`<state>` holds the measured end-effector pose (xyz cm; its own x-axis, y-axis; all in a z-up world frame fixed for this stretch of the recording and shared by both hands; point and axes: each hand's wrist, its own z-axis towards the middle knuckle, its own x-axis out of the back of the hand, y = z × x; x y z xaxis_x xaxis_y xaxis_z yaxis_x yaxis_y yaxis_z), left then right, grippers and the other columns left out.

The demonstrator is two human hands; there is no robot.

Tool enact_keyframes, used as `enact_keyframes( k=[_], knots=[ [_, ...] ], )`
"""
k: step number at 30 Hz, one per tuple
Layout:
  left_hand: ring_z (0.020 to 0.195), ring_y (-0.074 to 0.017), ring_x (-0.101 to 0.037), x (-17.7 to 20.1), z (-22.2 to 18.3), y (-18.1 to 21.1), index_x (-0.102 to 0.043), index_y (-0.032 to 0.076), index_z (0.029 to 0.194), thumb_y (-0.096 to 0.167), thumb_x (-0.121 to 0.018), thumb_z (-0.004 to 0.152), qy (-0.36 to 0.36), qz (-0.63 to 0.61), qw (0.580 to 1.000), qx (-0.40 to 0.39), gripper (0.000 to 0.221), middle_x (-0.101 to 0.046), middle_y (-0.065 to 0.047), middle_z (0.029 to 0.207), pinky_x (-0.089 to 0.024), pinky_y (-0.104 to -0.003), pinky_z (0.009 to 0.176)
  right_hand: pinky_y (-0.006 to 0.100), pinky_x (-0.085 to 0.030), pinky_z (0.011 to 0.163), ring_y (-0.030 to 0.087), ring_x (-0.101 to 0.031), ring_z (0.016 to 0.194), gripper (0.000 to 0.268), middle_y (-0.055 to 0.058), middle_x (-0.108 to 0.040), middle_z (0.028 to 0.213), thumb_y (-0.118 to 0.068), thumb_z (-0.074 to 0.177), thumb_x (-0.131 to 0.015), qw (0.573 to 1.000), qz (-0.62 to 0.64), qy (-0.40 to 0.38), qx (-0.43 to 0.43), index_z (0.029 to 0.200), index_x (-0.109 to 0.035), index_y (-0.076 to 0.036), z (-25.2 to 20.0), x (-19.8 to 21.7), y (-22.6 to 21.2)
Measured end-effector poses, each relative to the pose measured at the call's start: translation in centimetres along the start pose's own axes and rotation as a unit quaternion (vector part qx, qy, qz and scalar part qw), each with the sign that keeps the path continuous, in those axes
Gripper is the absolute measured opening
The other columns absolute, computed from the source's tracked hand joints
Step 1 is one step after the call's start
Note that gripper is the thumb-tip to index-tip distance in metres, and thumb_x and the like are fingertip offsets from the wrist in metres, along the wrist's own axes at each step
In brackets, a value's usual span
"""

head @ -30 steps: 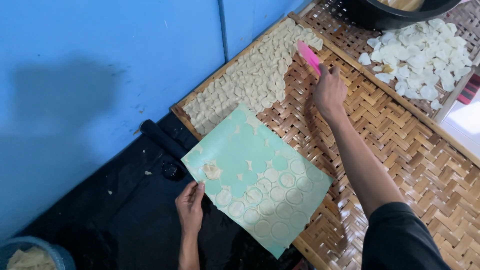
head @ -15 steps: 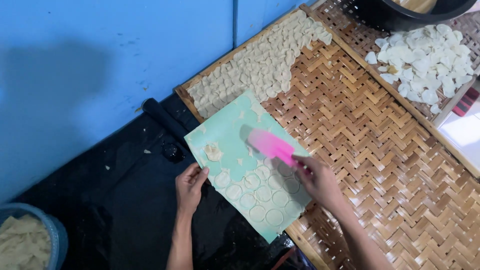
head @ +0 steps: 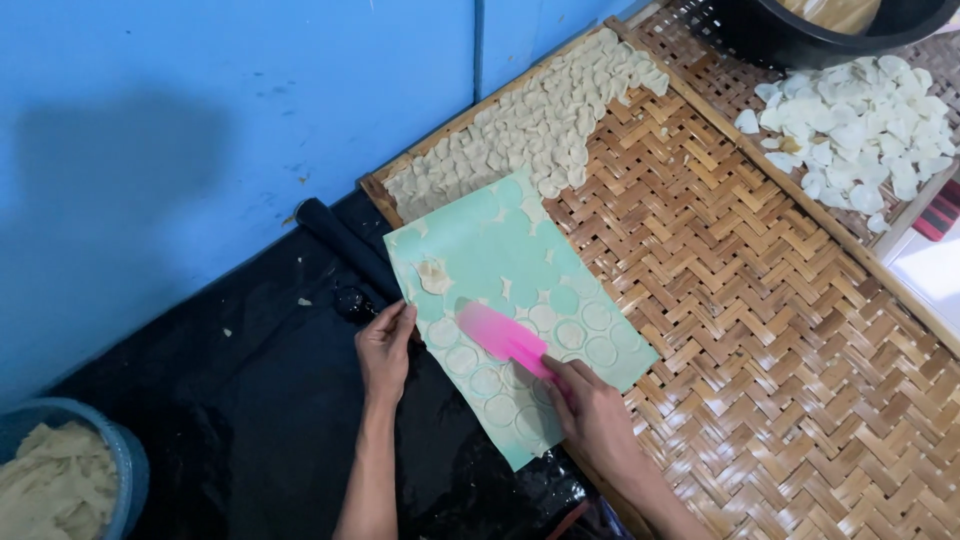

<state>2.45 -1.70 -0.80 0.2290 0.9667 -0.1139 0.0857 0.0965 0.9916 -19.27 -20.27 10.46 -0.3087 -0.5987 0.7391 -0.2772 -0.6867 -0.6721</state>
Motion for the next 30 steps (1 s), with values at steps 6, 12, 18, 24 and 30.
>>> enact_keyframes(
  k=[6,12,18,24,30],
  knots=[
    [0.071,-0.0046,-0.059,0.2,0.1,-0.2,-0.076,-0.001,0.117,0.018,-0.071,0.098,-0.008,0.001,1.000,-0.023,0.028,-0.073,-0.001,0.085,-0.046,-0.021,0.062,0.039,-0.061,0.058,0.024,-0.073,0.062,0.031,0.009,-0.073,0.094,-0.018,0.093,-0.066,0.999,-0.010,-0.024,-0.038,0.122,-0.071,-0.008,-0.2,0.3,-0.3],
    [0.071,-0.0049,-0.059,0.0,-0.3,1.1,-0.076,-0.001,0.118,0.018,-0.070,0.099,-0.019,0.005,1.000,-0.019,0.027,-0.074,-0.002,0.086,-0.046,-0.021,0.063,0.040,-0.059,0.059,0.026,-0.074,0.064,0.031,0.010,-0.072,0.094,-0.018,0.092,-0.067,0.999,-0.046,-0.014,-0.026,0.121,-0.071,-0.009,-0.1,0.7,-1.5],
    [0.081,-0.0051,-0.067,0.4,0.1,-1.0,-0.073,-0.002,0.119,0.017,-0.070,0.097,-0.014,-0.019,1.000,-0.019,0.030,-0.077,-0.003,0.096,-0.053,-0.021,0.070,0.040,-0.060,0.060,0.027,-0.073,0.066,0.033,0.010,-0.071,0.098,-0.015,0.091,-0.066,0.999,-0.045,0.021,0.016,0.123,-0.069,-0.007,0.8,-0.7,-0.2],
    [0.076,-0.0075,-0.063,0.3,-0.2,0.0,-0.074,-0.002,0.122,0.018,-0.070,0.098,-0.017,0.002,1.000,-0.013,0.031,-0.076,-0.007,0.093,-0.050,-0.023,0.066,0.040,-0.060,0.061,0.027,-0.072,0.064,0.035,0.010,-0.072,0.099,-0.012,0.089,-0.066,0.997,-0.068,0.023,0.003,0.123,-0.069,-0.007,1.2,-1.2,0.2],
    [0.080,-0.0056,-0.066,0.3,-0.2,0.4,-0.073,-0.002,0.121,0.018,-0.069,0.099,-0.029,-0.023,0.999,-0.018,0.030,-0.077,-0.005,0.096,-0.052,-0.022,0.069,0.036,-0.061,0.060,0.022,-0.075,0.064,0.029,0.010,-0.072,0.091,-0.017,0.092,-0.068,0.998,-0.016,0.039,-0.042,0.119,-0.072,-0.006,0.8,0.2,-2.0]
  ],
)
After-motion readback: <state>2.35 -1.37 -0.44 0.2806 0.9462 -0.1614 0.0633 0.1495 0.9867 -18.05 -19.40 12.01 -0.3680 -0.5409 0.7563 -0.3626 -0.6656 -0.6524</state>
